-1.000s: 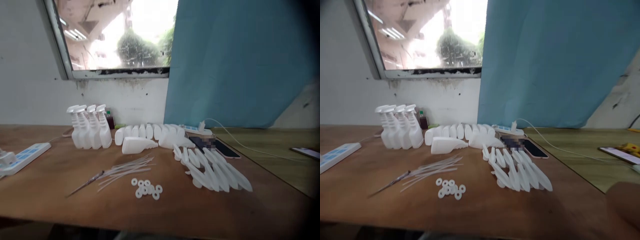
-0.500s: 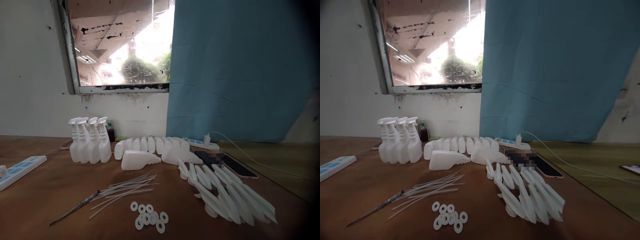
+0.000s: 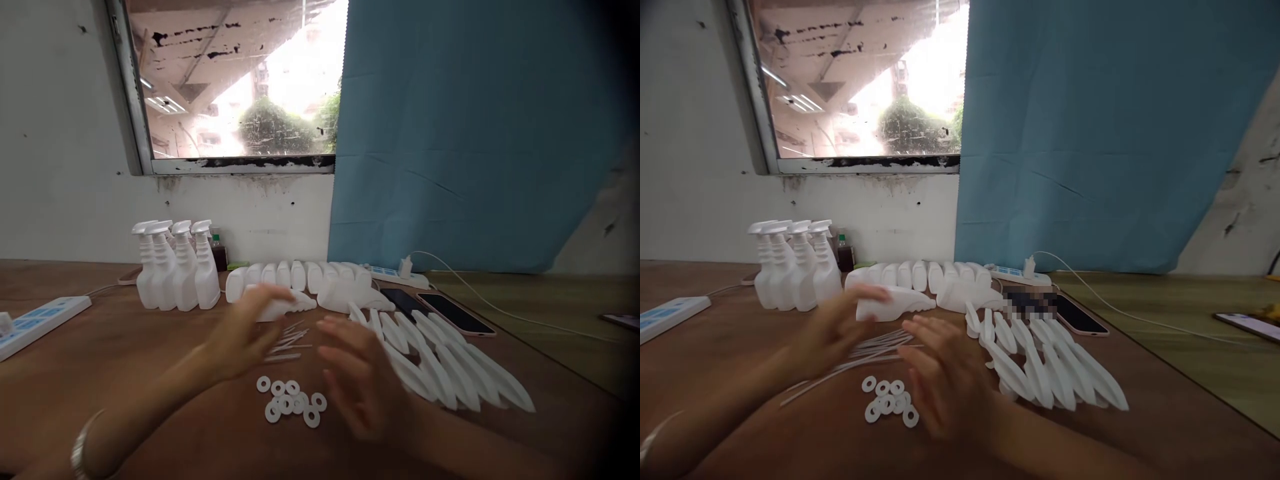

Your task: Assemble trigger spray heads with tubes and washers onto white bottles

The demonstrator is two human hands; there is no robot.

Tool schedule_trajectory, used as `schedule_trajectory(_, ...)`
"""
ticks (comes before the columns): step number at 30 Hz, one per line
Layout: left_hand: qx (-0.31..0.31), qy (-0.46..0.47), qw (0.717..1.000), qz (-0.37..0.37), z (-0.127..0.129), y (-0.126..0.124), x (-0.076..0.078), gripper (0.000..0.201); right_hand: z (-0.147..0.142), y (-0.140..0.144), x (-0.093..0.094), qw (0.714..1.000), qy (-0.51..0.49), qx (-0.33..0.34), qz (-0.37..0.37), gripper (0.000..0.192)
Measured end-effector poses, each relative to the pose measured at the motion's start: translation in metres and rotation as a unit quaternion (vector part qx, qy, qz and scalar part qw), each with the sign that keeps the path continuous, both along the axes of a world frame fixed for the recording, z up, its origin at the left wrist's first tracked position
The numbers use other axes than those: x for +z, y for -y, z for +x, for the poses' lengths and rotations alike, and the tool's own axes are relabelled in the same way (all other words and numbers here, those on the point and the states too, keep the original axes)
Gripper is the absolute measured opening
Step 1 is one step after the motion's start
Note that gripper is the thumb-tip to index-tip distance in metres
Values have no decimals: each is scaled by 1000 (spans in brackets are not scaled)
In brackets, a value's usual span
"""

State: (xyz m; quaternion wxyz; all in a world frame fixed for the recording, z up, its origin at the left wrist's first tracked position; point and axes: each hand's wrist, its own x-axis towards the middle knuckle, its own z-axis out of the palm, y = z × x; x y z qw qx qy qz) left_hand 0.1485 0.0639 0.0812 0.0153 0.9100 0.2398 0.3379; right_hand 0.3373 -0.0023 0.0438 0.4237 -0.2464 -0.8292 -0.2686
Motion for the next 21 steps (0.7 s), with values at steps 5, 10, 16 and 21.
schedule_trajectory(5,-83,-121,984,-101,-7,-20,-54,13,-10,-20,-46,994,38,-7,-98,34)
schedule_trajectory(10,-129,-93,967,-198,-10,-27,-69,18,-6,-24,-57,981,29,-10,-192,15)
schedule_trajectory(16,-160,-133,958,-199,-14,-29,-75,17,-6,-20,-55,973,80,-101,-193,14)
schedule_trajectory(21,-111,-126,964,-207,-13,-28,-75,19,8,-23,-48,949,155,-270,-54,18)
